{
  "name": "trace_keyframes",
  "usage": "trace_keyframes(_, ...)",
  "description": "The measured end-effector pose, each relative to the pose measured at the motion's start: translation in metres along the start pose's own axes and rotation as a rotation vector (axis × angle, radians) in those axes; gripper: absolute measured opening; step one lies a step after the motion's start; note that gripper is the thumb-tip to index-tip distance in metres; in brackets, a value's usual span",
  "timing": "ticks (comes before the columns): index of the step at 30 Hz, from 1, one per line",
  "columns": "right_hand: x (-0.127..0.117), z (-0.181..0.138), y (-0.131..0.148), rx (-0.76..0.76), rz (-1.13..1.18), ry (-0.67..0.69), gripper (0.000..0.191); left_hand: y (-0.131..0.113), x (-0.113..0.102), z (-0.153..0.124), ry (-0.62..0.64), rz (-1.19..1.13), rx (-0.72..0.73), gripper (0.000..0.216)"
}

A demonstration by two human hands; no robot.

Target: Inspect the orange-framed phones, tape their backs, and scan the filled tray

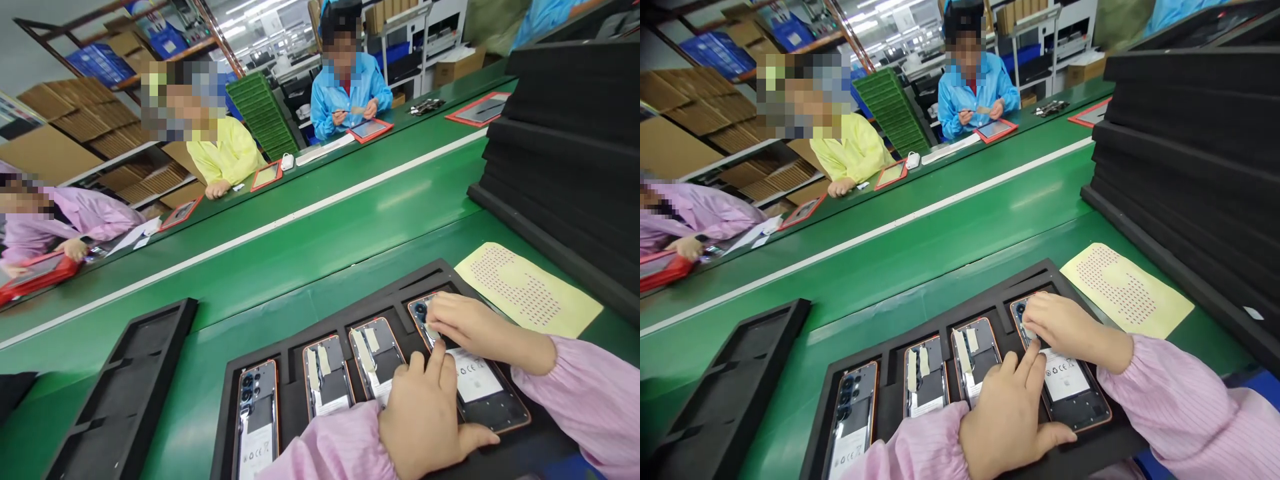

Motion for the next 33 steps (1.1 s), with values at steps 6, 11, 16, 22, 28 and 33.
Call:
trace_keyframes(6, -0.013, -0.025, 0.025, -0.162, 0.051, 0.006, 0.024, 0.001, 0.000, 0.000, -0.060, -0.050, -0.019, 0.086)
trace_keyframes(11, -0.019, -0.028, 0.037, -0.194, 0.044, 0.066, 0.021, -0.001, 0.005, 0.001, -0.048, -0.023, -0.013, 0.087)
trace_keyframes(16, -0.021, -0.019, 0.029, -0.145, 0.105, 0.064, 0.012, -0.002, 0.001, 0.001, -0.096, -0.025, -0.008, 0.088)
trace_keyframes(22, -0.012, 0.010, -0.001, -0.068, -0.131, -0.091, 0.029, -0.003, 0.005, 0.003, -0.028, -0.002, -0.009, 0.089)
trace_keyframes(28, -0.004, 0.024, -0.020, 0.067, -0.325, -0.053, 0.022, -0.004, 0.004, 0.003, -0.047, -0.014, -0.001, 0.090)
trace_keyframes(33, -0.013, 0.030, -0.030, 0.109, -0.346, -0.059, 0.015, -0.005, 0.000, 0.002, -0.053, 0.005, 0.031, 0.086)
Point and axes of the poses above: each hand's wrist, its own z-axis towards the middle knuckle, its own x-axis out of the palm, y = z × x, the point moved 10 cm from there along z, towards the middle knuckle
